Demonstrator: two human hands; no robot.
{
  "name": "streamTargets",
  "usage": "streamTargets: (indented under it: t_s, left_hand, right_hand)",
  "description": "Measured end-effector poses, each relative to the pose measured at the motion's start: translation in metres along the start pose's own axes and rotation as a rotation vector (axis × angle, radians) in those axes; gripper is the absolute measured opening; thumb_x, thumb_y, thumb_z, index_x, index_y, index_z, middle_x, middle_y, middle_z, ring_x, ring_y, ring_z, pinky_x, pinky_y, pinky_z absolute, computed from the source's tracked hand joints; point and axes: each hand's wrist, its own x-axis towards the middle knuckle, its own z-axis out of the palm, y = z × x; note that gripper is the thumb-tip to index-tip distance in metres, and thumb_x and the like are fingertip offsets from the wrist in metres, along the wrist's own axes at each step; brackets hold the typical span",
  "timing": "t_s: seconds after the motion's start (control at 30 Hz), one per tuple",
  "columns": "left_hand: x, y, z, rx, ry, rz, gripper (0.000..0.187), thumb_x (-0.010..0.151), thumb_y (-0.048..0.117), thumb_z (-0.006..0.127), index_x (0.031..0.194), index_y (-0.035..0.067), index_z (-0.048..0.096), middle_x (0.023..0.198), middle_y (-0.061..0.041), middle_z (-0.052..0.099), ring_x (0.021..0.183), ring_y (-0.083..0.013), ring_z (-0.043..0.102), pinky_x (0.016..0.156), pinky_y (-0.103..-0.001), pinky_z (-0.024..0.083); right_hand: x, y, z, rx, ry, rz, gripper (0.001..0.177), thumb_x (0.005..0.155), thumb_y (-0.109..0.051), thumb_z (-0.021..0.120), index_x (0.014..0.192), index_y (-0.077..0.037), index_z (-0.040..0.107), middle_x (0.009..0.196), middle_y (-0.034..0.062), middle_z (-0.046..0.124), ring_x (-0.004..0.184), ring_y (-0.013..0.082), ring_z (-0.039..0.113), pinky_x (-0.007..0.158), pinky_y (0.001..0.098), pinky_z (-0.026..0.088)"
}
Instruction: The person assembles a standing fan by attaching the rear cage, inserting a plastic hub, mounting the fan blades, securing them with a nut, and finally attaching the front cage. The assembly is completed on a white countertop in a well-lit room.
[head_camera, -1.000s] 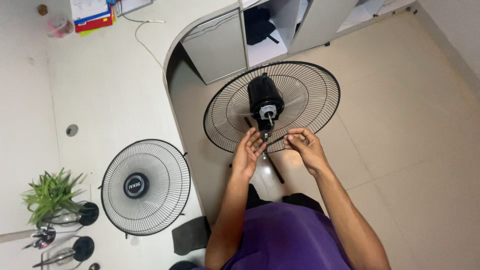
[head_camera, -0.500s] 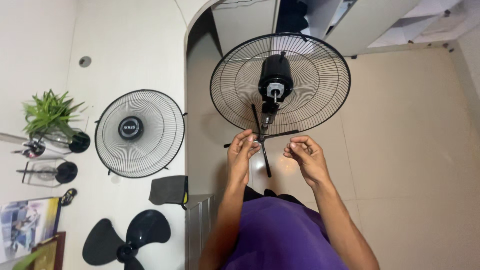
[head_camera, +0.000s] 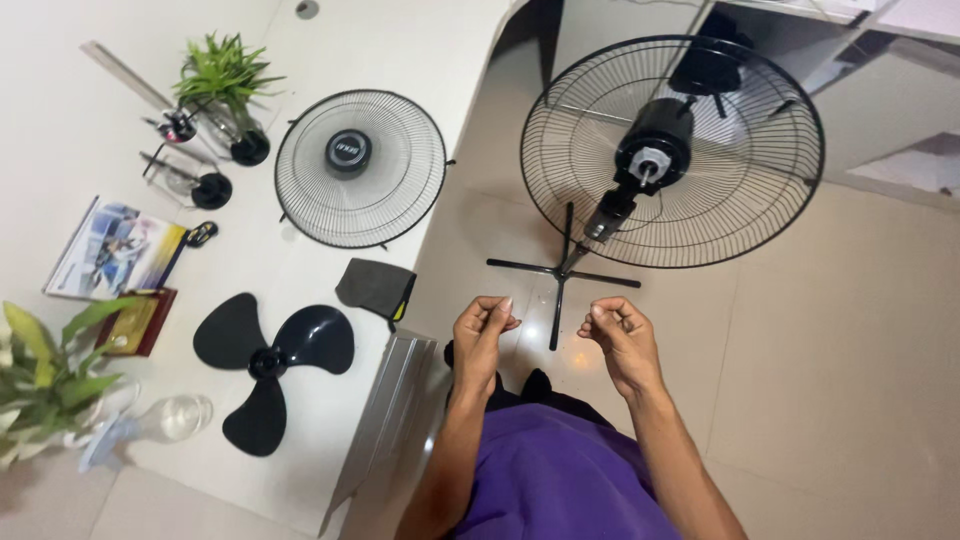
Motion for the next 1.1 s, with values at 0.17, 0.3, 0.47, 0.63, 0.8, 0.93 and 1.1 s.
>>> streamTargets:
  t_s: [0.17,0.3,0.47,0.63,0.8,0.93,1.1]
  left_hand:
    - [-0.026,0.008,-0.029,-0.024,0.113,0.026,0.024,0.099,0.025,0.069,0.087,0.004,0.067,0.075,-0.001,0.061,0.073,-0.01,0.06,0.079,-0.032,0.059]
    - [-0.044,0.015,-0.056,-0.047,0.208,0.045,0.024,0.099,0.026,0.068,0.085,0.005,0.066,0.075,-0.001,0.061,0.074,-0.0103,0.06,0.08,-0.032,0.059]
    - [-0.074,0.027,-0.092,-0.091,0.347,0.095,0.018,0.097,0.022,0.07,0.094,0.004,0.066,0.084,-0.002,0.064,0.079,-0.011,0.062,0.08,-0.03,0.057]
    - [-0.117,0.041,-0.138,-0.143,0.48,0.147,0.017,0.097,0.021,0.07,0.098,0.004,0.068,0.09,-0.002,0.064,0.085,-0.0108,0.062,0.081,-0.03,0.057]
    - [-0.153,0.047,-0.178,-0.169,0.596,0.123,0.019,0.098,0.022,0.069,0.093,0.004,0.067,0.087,-0.002,0.063,0.084,-0.0115,0.062,0.082,-0.031,0.057]
    - [-0.173,0.044,-0.207,-0.157,0.64,0.143,0.025,0.1,0.028,0.069,0.086,0.006,0.065,0.08,-0.002,0.06,0.079,-0.0113,0.061,0.083,-0.032,0.056]
    - [-0.19,0.03,-0.246,-0.245,0.698,0.175,0.039,0.103,0.035,0.068,0.073,0.013,0.055,0.073,0.001,0.052,0.071,-0.0096,0.056,0.085,-0.036,0.062]
  right_hand:
    - [0.003,0.024,0.019,0.051,-0.09,0.084,0.019,0.105,-0.023,0.061,0.098,-0.006,0.066,0.075,0.0033,0.062,0.074,0.0168,0.065,0.075,0.0333,0.056]
    - [0.002,0.036,0.045,0.008,-0.183,0.144,0.014,0.103,-0.019,0.062,0.099,-0.006,0.065,0.08,0.0039,0.064,0.078,0.0167,0.066,0.078,0.0344,0.057]
    - [-0.002,0.04,0.091,-0.091,-0.329,0.162,0.007,0.097,-0.013,0.065,0.102,-0.008,0.064,0.09,0.0033,0.066,0.085,0.0173,0.068,0.082,0.0368,0.059]
    - [-0.024,0.067,0.132,-0.144,-0.421,0.257,0.007,0.1,-0.012,0.067,0.103,-0.008,0.063,0.09,0.0049,0.065,0.085,0.0182,0.066,0.082,0.0377,0.058]
    - [-0.052,0.1,0.161,-0.212,-0.494,0.352,0.01,0.101,-0.015,0.067,0.103,-0.006,0.064,0.087,0.0062,0.065,0.083,0.0195,0.066,0.082,0.0378,0.056]
    - [-0.071,0.119,0.177,-0.24,-0.52,0.4,0.013,0.101,-0.018,0.066,0.103,-0.005,0.064,0.085,0.0066,0.066,0.083,0.0204,0.066,0.083,0.0386,0.055]
    - [-0.081,0.14,0.193,-0.265,-0.549,0.421,0.014,0.103,-0.019,0.065,0.104,-0.004,0.064,0.084,0.007,0.065,0.084,0.0209,0.066,0.083,0.0384,0.056]
